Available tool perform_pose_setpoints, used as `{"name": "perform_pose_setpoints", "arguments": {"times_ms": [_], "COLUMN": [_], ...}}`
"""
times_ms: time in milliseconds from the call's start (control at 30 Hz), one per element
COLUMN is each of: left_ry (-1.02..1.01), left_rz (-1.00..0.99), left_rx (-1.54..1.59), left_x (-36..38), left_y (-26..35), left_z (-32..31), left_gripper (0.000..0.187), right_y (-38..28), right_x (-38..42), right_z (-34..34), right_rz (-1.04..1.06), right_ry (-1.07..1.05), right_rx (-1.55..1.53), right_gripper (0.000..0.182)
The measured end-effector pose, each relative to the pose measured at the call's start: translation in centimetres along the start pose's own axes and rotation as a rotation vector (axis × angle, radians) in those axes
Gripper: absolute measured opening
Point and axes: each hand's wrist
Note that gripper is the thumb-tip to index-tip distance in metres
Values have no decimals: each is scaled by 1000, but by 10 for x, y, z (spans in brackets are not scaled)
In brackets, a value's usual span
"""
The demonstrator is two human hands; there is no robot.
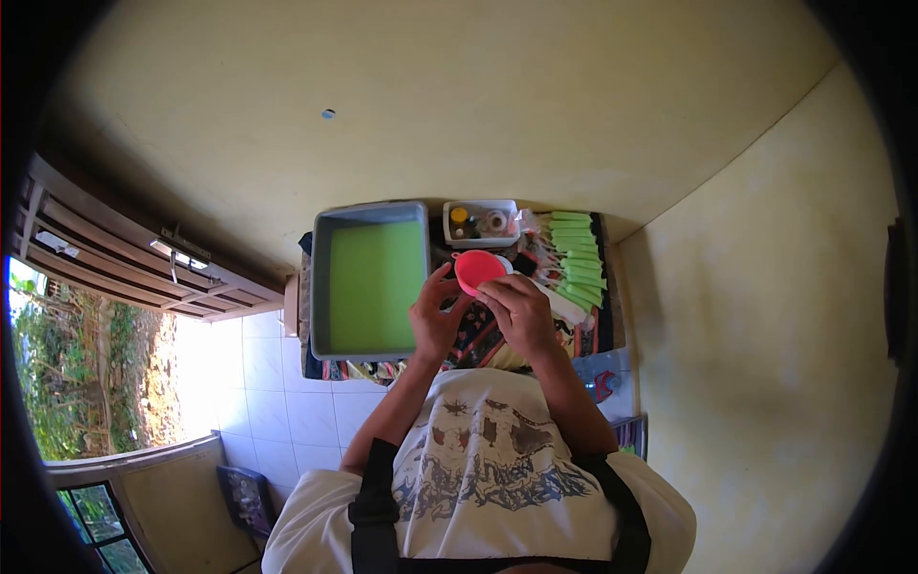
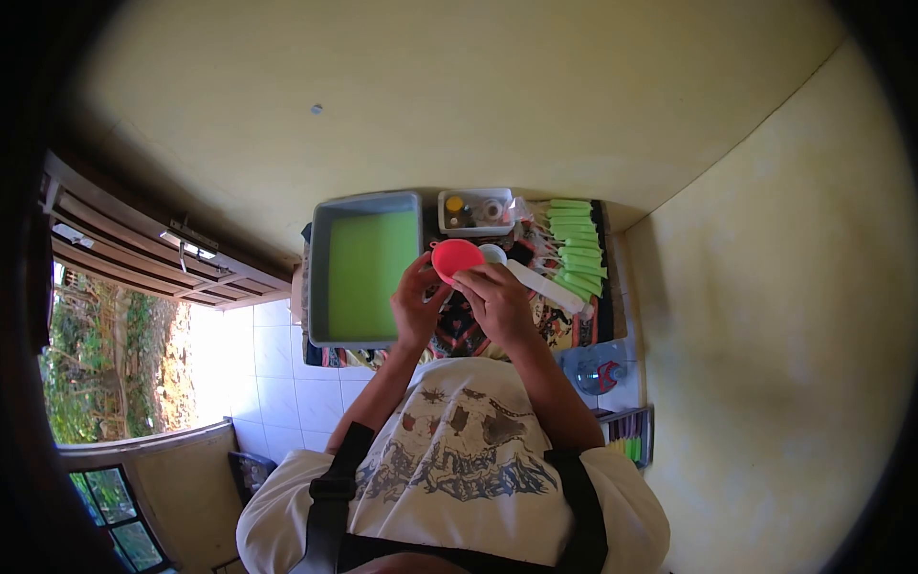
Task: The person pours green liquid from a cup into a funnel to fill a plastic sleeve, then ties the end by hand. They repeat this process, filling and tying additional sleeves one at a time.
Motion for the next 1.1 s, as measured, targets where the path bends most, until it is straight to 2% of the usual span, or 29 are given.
{"name": "perform_pose_setpoints", "arguments": {"times_ms": [100,200,333,433,533,633,667,767,800,967,1100], "left_ry": [79,66,24,99,173,248,232,168,166,147,166], "left_rz": [-32,-271,-301,-277,-209,-235,-264,-257,-261,-267,-266], "left_rx": [46,-376,-460,-433,-443,-428,-464,-477,-489,-534,-531], "left_x": [1,-4,-2,3,11,16,18,25,27,43,47], "left_y": [14,21,27,13,3,10,7,5,5,-6,-4], "left_z": [-10,-11,-16,-22,-22,-24,-22,-24,-26,-29,-24], "left_gripper": [79,79,72,70,68,72,74,71,71,71,71], "right_y": [-5,-4,7,9,54,153,188,206,210,247,243], "right_x": [-7,-12,-13,-14,9,47,64,71,70,71,71], "right_z": [6,11,11,14,0,-52,-74,-96,-101,-148,-145], "right_rz": [-3,10,45,107,-116,-266,-301,-483,-447,-398,-314], "right_ry": [-40,-103,-176,-68,50,65,-8,-147,-152,4,42], "right_rx": [21,16,-7,-107,-428,-7,136,207,203,114,60], "right_gripper": [18,19,23,31,52,80,109,122,127,119,110]}}
Point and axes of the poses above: each hand's wrist, its own x-axis away from the middle knuckle, its own z-axis out of the back of the hand, y = z × x, and after that the axes turned 8 degrees about -y, right-handed
